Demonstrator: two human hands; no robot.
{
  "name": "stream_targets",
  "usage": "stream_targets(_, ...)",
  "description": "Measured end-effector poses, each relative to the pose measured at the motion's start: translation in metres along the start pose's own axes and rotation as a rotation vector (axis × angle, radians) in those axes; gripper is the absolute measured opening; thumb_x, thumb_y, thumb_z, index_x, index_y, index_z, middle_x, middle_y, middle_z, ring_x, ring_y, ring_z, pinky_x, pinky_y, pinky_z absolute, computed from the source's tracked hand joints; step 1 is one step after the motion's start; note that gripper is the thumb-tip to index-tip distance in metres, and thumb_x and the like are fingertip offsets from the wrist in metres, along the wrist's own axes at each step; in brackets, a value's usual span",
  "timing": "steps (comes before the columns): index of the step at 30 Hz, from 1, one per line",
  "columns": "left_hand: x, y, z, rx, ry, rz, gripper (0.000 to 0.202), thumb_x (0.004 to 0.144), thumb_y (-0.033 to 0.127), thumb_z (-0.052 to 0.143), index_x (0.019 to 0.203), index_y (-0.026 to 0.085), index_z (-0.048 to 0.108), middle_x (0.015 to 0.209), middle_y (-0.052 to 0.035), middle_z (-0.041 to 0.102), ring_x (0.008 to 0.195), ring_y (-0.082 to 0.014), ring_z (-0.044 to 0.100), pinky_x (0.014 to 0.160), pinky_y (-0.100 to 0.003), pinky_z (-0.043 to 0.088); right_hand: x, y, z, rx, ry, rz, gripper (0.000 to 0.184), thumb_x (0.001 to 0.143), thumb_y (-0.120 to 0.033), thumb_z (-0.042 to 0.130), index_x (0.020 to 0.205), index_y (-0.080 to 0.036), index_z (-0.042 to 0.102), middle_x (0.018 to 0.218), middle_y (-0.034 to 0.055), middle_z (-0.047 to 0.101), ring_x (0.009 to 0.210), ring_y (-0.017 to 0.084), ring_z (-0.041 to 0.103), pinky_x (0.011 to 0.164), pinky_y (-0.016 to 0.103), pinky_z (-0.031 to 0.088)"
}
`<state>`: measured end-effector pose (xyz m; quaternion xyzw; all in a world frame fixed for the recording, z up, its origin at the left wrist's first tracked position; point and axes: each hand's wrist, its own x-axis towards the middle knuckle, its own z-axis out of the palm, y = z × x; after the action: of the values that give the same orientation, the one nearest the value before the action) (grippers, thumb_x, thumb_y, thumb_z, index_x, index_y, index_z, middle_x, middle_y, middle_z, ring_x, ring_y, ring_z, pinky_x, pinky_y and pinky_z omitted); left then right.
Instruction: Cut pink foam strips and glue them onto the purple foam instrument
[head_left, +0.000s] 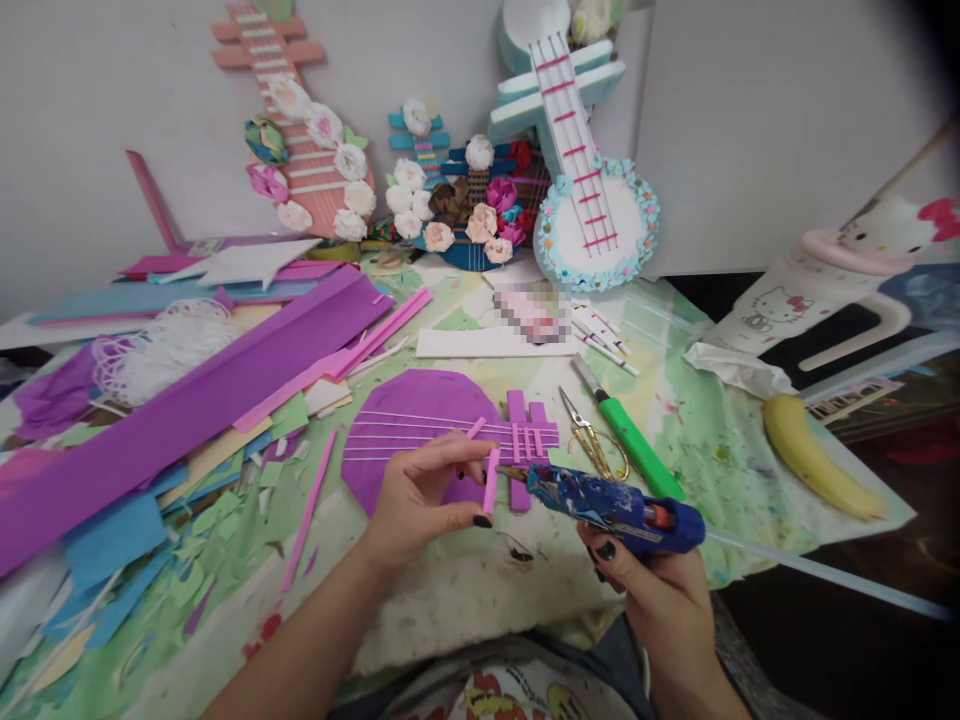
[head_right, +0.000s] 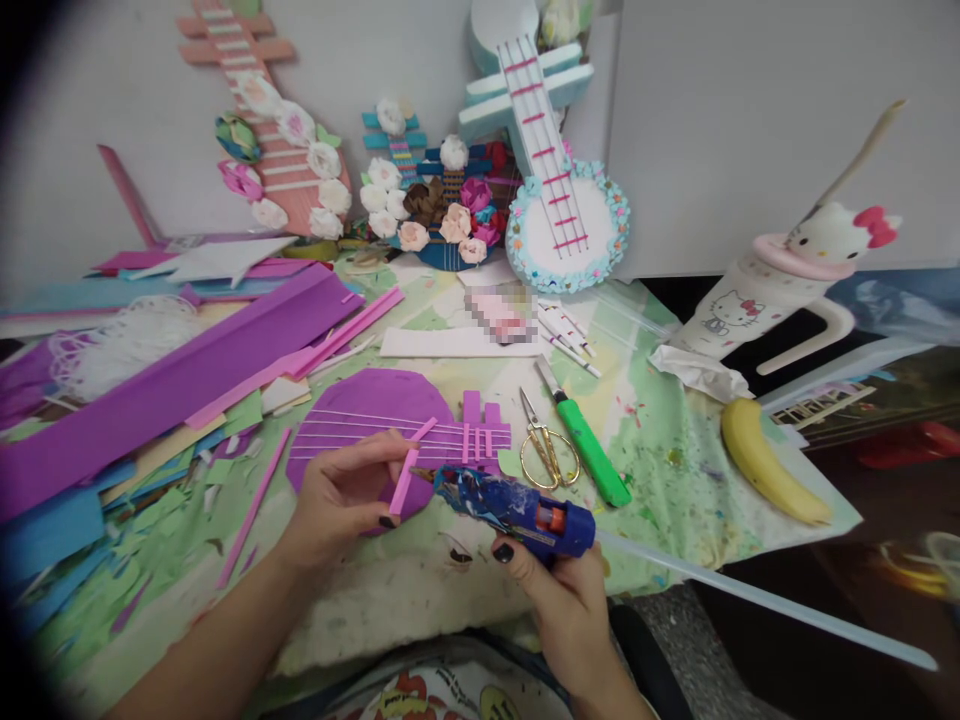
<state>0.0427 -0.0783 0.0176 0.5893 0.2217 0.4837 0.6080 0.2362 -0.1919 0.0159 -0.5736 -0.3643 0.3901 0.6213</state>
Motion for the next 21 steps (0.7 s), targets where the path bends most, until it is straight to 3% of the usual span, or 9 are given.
stream_targets(4, 0.001, 0.001, 0.001, 0.010, -0.028, 0.019, 0.045, 0.060, 0.025, 0.082, 0.104, 0.022, 0.071, 0.071, -0.0032, 0.062, 0.072, -0.0163, 0.053, 0.070, -0.030, 0.043, 0.002, 0.001, -0.001, -0.016, 0.033, -0.031, 0.014, 0.067, -0.031, 0.075, 0.078, -0.022, 0.075, 0.067, 0.0041, 0.070, 0.078, 0.024, 0.065, 0.071, 0.035, 0.054)
stream_targets(12, 0.000, 0.000, 0.001, 0.033, 0.002, 0.038, 0.045, 0.060, 0.025, 0.082, 0.103, 0.021, 0.072, 0.071, -0.0035, 0.062, 0.072, -0.0166, 0.054, 0.071, -0.031, 0.043, 0.001, 0.008, -0.005, 0.055, -0.026, -0.051, 0.016, 0.069, -0.027, 0.075, 0.085, -0.024, 0.075, 0.081, 0.0039, 0.073, 0.084, 0.022, 0.067, 0.078, 0.032, 0.054)
stream_targets(17, -0.002, -0.003, -0.002, 0.011, -0.006, 0.023, 0.046, 0.062, 0.020, 0.081, 0.106, 0.021, 0.070, 0.074, -0.0035, 0.062, 0.074, -0.0161, 0.054, 0.070, -0.030, 0.044, -0.003, 0.012, -0.009, 0.105, -0.035, -0.070, 0.026, 0.068, -0.024, 0.076, 0.093, -0.024, 0.072, 0.083, 0.0026, 0.073, 0.074, 0.019, 0.067, 0.071, 0.027, 0.054)
stream_targets(21, -0.003, -0.003, -0.002, 0.009, -0.005, 0.015, 0.046, 0.061, 0.022, 0.082, 0.106, 0.021, 0.070, 0.073, -0.0035, 0.062, 0.074, -0.0162, 0.054, 0.070, -0.030, 0.044, -0.001, 0.002, -0.006, 0.054, -0.093, -0.152, 0.011, 0.074, -0.025, 0.071, 0.083, -0.021, 0.071, 0.074, 0.0027, 0.069, 0.067, 0.017, 0.063, 0.061, 0.026, 0.052)
